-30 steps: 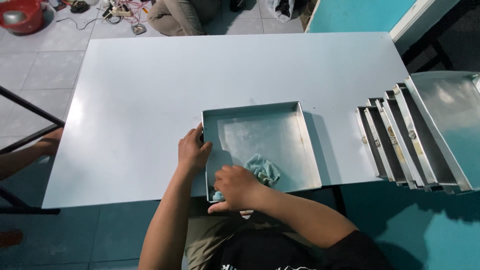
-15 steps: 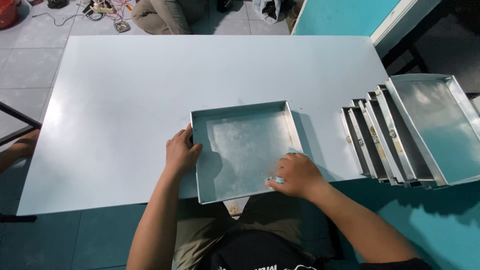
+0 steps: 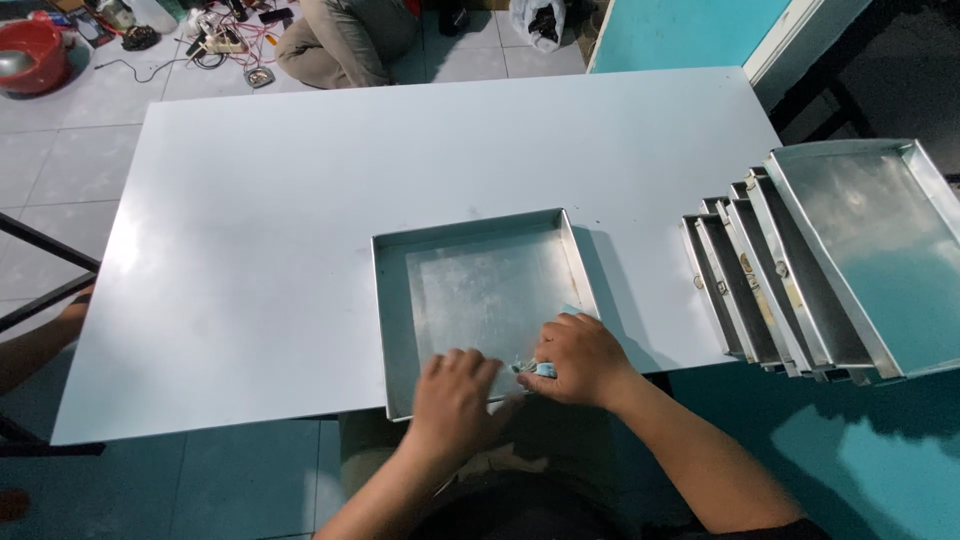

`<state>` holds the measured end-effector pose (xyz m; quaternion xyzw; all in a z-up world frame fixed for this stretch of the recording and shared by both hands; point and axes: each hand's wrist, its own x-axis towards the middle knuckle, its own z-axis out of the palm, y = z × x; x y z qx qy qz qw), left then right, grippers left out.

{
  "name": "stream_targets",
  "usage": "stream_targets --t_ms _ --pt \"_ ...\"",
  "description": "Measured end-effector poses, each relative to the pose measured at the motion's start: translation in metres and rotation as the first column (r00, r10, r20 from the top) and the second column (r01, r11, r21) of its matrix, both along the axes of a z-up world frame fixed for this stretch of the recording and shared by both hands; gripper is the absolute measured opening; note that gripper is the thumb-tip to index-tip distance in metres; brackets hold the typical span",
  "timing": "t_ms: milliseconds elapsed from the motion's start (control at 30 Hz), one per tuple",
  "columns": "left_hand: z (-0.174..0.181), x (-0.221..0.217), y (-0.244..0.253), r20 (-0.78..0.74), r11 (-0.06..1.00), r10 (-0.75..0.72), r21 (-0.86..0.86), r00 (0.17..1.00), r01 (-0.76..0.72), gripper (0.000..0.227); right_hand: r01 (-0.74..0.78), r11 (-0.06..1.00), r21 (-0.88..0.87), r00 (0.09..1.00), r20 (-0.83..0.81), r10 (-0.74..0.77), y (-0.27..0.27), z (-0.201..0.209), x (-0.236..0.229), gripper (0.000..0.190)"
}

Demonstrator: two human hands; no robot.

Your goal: The person wipes the inside of a metal tray with a cloth, then flips it over and wipes the top surface. The tray is placed on a white table with other trays stacked nearby.

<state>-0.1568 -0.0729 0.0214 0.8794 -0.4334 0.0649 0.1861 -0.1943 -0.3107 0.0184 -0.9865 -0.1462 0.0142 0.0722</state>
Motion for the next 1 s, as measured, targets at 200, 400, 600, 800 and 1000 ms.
stream_targets --t_ms 200,400,600,800,1000 --pt "-0.053 -0.004 -0.002 0.154 0.996 -0.086 0.046 0.984 0.080 0.014 0.128 0.984 0.120 0.966 0.209 -0.151 -0.011 0.014 -0.011 0.051" --pt "-0.055 -0.002 0.001 0.247 0.990 -0.133 0.073 0.960 0.119 0.004 0.513 0.832 -0.211 0.789 -0.266 -0.554 0.003 0.062 -0.023 0.087" --pt "-0.054 0.002 0.002 0.237 0.987 -0.152 0.094 0.960 0.133 0.005 0.445 0.841 -0.307 0.785 -0.319 -0.531 0.007 0.046 -0.008 0.059" --pt "-0.059 0.004 0.004 0.126 0.962 -0.241 0.166 0.962 0.219 0.006 0.393 0.848 -0.355 0.850 -0.212 -0.482 0.005 0.027 0.046 0.042" --pt "-0.058 0.003 0.006 0.170 0.967 -0.238 0.134 0.956 0.217 0.008 0.421 0.872 -0.251 0.907 0.089 -0.412 -0.031 -0.015 0.108 0.025"
